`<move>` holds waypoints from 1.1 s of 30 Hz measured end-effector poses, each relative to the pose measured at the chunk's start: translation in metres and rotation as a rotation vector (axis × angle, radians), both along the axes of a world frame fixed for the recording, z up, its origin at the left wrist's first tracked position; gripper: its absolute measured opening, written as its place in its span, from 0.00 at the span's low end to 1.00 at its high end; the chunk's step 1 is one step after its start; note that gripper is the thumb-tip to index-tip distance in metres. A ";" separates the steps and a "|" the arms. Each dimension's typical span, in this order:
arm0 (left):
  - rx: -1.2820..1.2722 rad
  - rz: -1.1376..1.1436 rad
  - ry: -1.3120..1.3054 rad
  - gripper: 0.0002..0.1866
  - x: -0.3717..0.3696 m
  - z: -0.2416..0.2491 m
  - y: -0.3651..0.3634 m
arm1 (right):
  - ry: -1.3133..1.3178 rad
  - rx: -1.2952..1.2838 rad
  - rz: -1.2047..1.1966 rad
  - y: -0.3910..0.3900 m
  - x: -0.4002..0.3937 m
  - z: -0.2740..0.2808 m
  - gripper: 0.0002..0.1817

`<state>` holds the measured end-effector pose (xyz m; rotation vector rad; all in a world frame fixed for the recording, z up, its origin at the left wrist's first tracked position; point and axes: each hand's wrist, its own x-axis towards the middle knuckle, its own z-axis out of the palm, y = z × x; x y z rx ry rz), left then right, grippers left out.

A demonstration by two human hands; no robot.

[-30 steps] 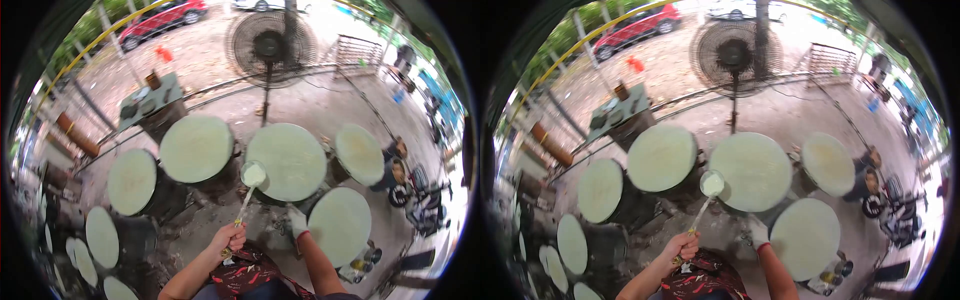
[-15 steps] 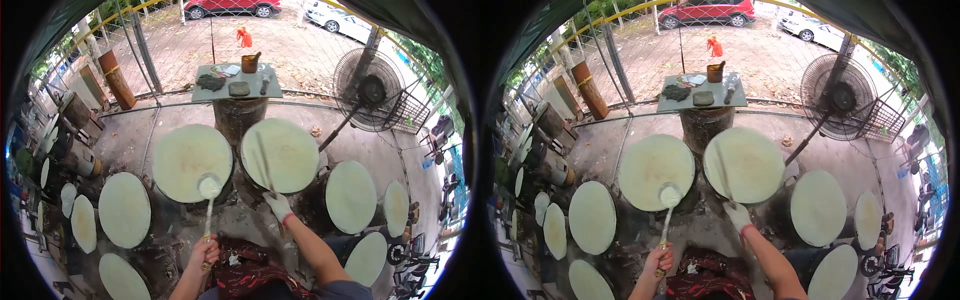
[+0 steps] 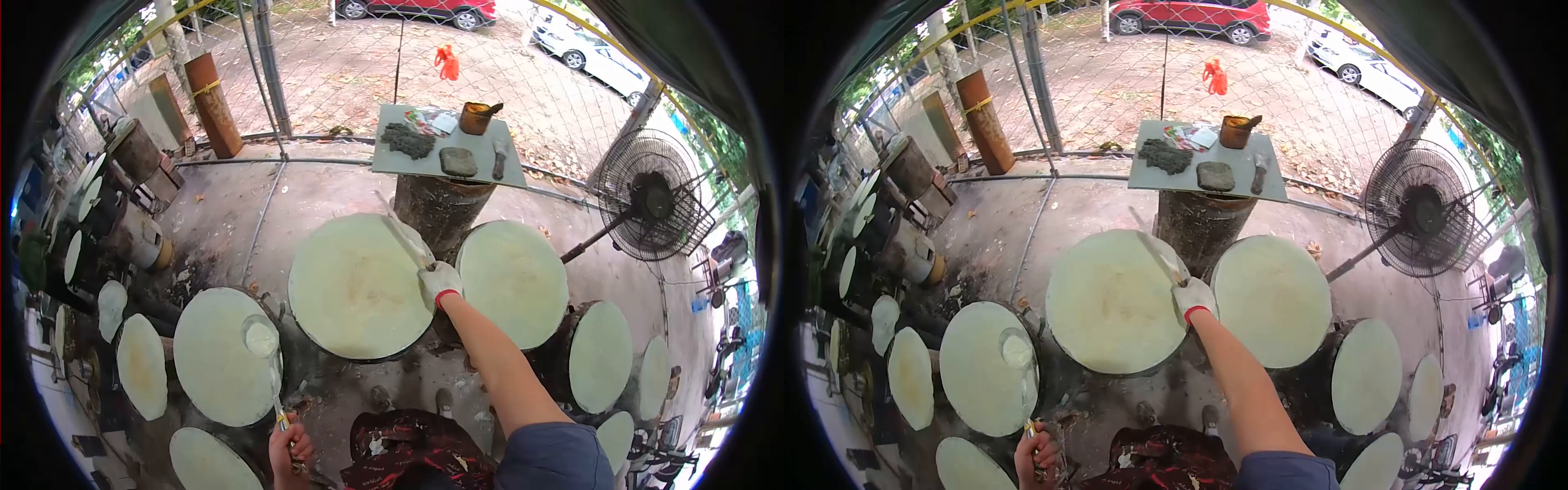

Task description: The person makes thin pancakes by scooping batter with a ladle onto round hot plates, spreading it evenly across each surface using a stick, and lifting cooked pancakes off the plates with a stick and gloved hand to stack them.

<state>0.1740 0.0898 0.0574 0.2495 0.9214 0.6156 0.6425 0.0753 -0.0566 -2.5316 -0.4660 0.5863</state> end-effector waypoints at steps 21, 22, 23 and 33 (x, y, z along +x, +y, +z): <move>0.006 -0.099 0.173 0.06 0.153 0.065 -0.103 | -0.020 0.296 -0.671 -0.330 0.158 -0.019 0.23; 0.025 -0.117 0.159 0.05 0.160 0.067 -0.110 | -0.021 0.241 -0.647 -0.335 0.163 -0.020 0.24; 0.018 -0.110 0.145 0.05 0.168 0.068 -0.115 | -0.020 0.184 -0.621 -0.340 0.166 -0.021 0.24; -0.024 -0.096 -0.068 0.11 0.177 0.052 -0.152 | -0.106 0.239 -0.634 -0.365 0.162 -0.004 0.28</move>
